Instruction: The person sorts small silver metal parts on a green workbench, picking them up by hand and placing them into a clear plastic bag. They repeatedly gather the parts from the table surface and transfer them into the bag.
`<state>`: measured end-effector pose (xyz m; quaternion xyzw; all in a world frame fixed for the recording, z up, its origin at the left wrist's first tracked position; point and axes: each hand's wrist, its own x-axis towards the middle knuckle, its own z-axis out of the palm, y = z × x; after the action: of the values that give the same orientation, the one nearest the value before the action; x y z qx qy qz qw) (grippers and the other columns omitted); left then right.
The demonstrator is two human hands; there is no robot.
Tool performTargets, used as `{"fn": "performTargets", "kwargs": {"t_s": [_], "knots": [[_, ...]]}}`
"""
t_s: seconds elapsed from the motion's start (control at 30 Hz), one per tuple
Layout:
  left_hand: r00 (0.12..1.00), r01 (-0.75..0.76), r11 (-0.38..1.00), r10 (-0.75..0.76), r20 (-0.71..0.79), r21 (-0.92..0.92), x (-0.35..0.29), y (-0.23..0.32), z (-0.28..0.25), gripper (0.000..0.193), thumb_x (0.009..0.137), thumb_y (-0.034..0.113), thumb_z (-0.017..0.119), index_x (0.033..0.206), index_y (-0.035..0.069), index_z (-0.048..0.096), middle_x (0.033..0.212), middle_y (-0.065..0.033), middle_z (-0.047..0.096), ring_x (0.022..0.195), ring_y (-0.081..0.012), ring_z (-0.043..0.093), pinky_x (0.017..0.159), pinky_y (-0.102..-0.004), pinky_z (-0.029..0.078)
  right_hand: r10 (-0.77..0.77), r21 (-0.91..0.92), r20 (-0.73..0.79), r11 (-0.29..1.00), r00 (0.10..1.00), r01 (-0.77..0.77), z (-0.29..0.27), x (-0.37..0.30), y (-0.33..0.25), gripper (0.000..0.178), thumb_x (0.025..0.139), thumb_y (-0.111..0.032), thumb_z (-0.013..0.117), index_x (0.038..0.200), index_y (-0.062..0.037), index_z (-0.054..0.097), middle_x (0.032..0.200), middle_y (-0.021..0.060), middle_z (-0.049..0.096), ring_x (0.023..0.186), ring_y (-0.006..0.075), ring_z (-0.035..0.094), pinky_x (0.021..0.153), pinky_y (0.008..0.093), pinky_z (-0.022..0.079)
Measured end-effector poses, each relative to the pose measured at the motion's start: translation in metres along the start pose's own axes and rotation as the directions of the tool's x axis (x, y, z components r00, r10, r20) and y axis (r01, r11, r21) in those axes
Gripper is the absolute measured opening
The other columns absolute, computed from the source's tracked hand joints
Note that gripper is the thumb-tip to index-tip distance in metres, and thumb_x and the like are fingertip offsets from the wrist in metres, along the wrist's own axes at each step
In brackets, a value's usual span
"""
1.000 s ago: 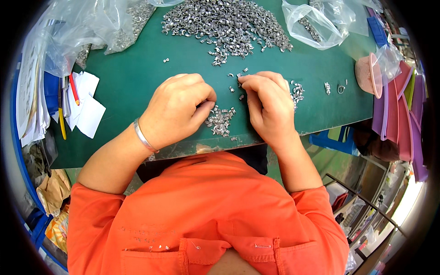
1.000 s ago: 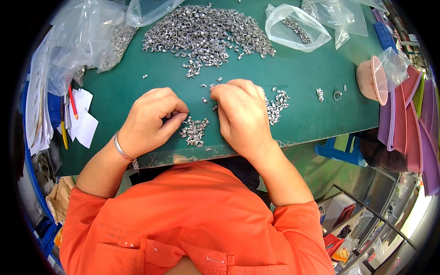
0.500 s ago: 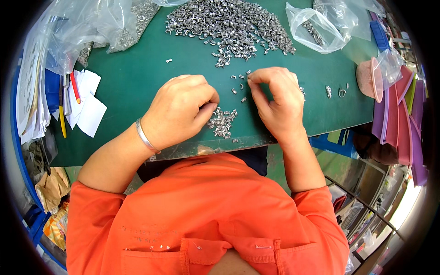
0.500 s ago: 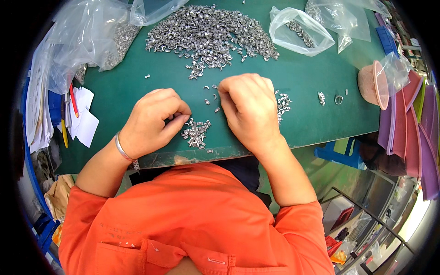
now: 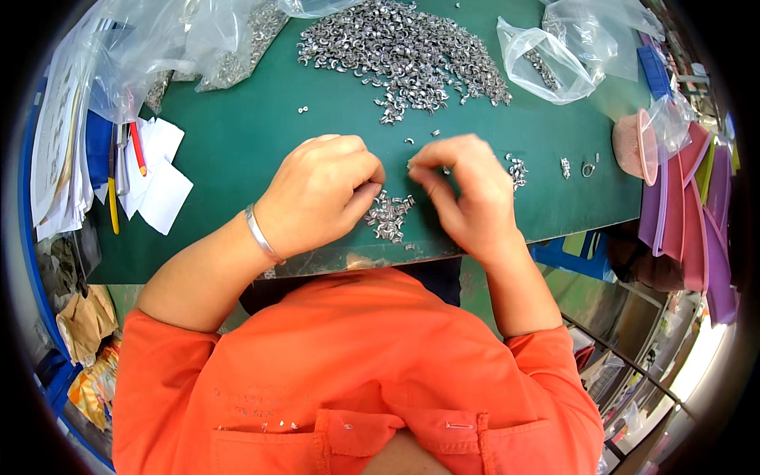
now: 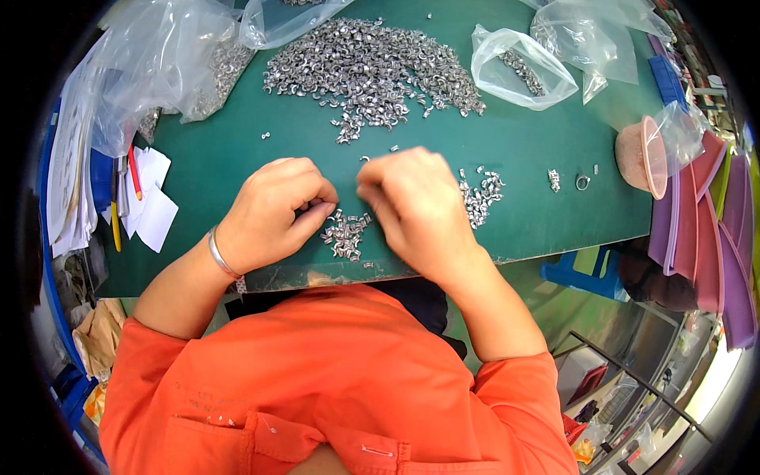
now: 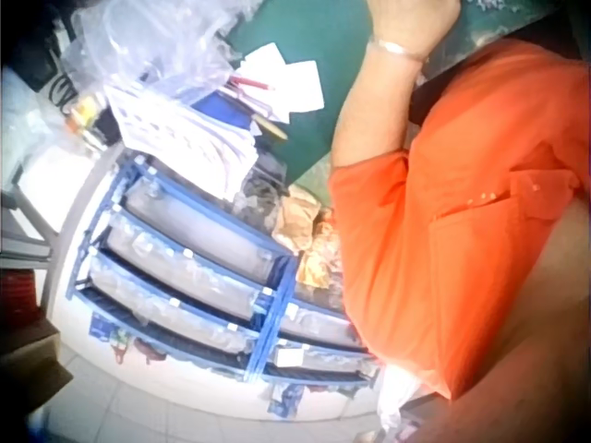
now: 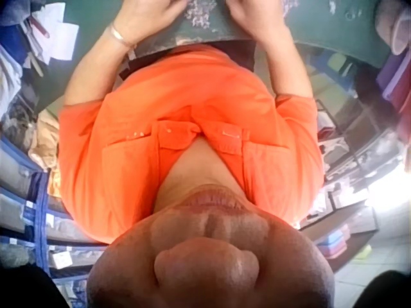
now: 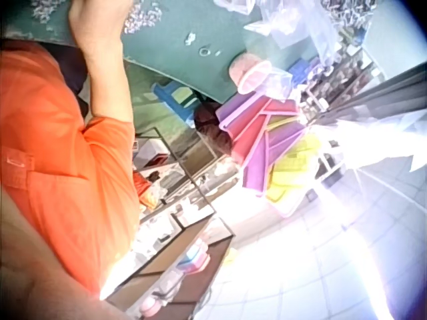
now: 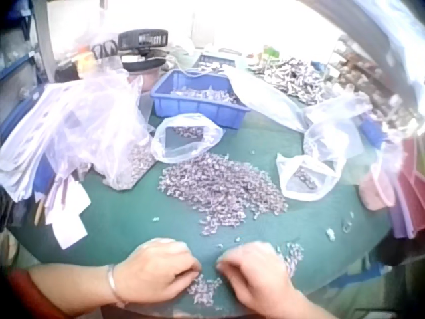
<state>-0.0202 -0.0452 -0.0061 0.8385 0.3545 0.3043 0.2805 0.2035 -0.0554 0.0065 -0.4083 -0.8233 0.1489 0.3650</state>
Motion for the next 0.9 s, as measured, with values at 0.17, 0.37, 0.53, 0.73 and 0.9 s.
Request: {"fn": "performTargets", "kwargs": {"t_s": [0.17, 0.37, 0.53, 0.73, 0.9], "knots": [[1.000, -0.003, 1.000, 0.003, 0.002, -0.001, 0.000, 0.000, -0.001, 0.011, 0.079, 0.000, 0.074, 0.086, 0.005, 0.067, 0.079, -0.0088, 0.061, 0.074, -0.0281, 0.061, 0.069, -0.0393, 0.048, 0.094, 0.016, -0.042, 0.996, 0.995, -0.093, -0.005, -0.009, 0.005, 0.017, 0.078, 0.005, 0.074, 0.089, -0.0060, 0.067, 0.086, 0.0086, 0.068, 0.081, 0.0292, 0.066, 0.076, 0.0384, 0.051], [1.000, 0.002, 1.000, -0.002, 0.000, 0.009, 0.000, -0.001, 0.001, 0.011, 0.079, 0.000, 0.074, 0.086, 0.005, 0.067, 0.078, -0.0087, 0.061, 0.073, -0.0280, 0.061, 0.069, -0.0389, 0.048, 0.068, -0.007, 0.051, 0.998, 0.996, -0.067, 0.005, -0.010, 0.007, 0.018, 0.078, 0.001, 0.076, 0.091, -0.0082, 0.067, 0.088, 0.0060, 0.069, 0.088, 0.0277, 0.065, 0.076, 0.0387, 0.046], [1.000, -0.005, 1.000, 0.005, -0.001, -0.007, 0.000, -0.002, 0.000, 0.011, 0.079, -0.001, 0.073, 0.086, 0.004, 0.066, 0.078, -0.0084, 0.061, 0.073, -0.0275, 0.061, 0.069, -0.0382, 0.048, 0.218, -0.012, -0.051, 0.976, 0.975, -0.219, -0.013, -0.012, 0.012, 0.016, 0.080, 0.006, 0.073, 0.091, -0.0057, 0.069, 0.087, 0.0079, 0.070, 0.085, 0.0283, 0.067, 0.077, 0.0381, 0.054], [1.000, 0.008, 1.000, -0.008, 0.013, -0.010, -0.001, -0.001, 0.000, 0.011, 0.079, -0.002, 0.072, 0.086, 0.004, 0.066, 0.077, -0.0084, 0.061, 0.072, -0.0270, 0.061, 0.069, -0.0375, 0.048, 0.181, 0.003, -0.041, 0.983, 0.983, -0.181, -0.019, -0.028, 0.014, 0.019, 0.080, 0.009, 0.072, 0.095, -0.0022, 0.068, 0.094, 0.0100, 0.072, 0.087, 0.0288, 0.069, 0.077, 0.0367, 0.055], [1.000, 0.006, 1.000, -0.006, 0.011, -0.002, 0.001, 0.001, -0.002, 0.011, 0.079, -0.003, 0.072, 0.086, 0.004, 0.066, 0.077, -0.0086, 0.061, 0.071, -0.0267, 0.061, 0.068, -0.0371, 0.048, 0.115, -0.056, -0.049, 0.991, 0.992, -0.117, -0.014, -0.031, 0.010, 0.021, 0.078, 0.009, 0.074, 0.093, -0.0032, 0.066, 0.090, 0.0096, 0.070, 0.083, 0.0298, 0.066, 0.075, 0.0378, 0.052]]}}
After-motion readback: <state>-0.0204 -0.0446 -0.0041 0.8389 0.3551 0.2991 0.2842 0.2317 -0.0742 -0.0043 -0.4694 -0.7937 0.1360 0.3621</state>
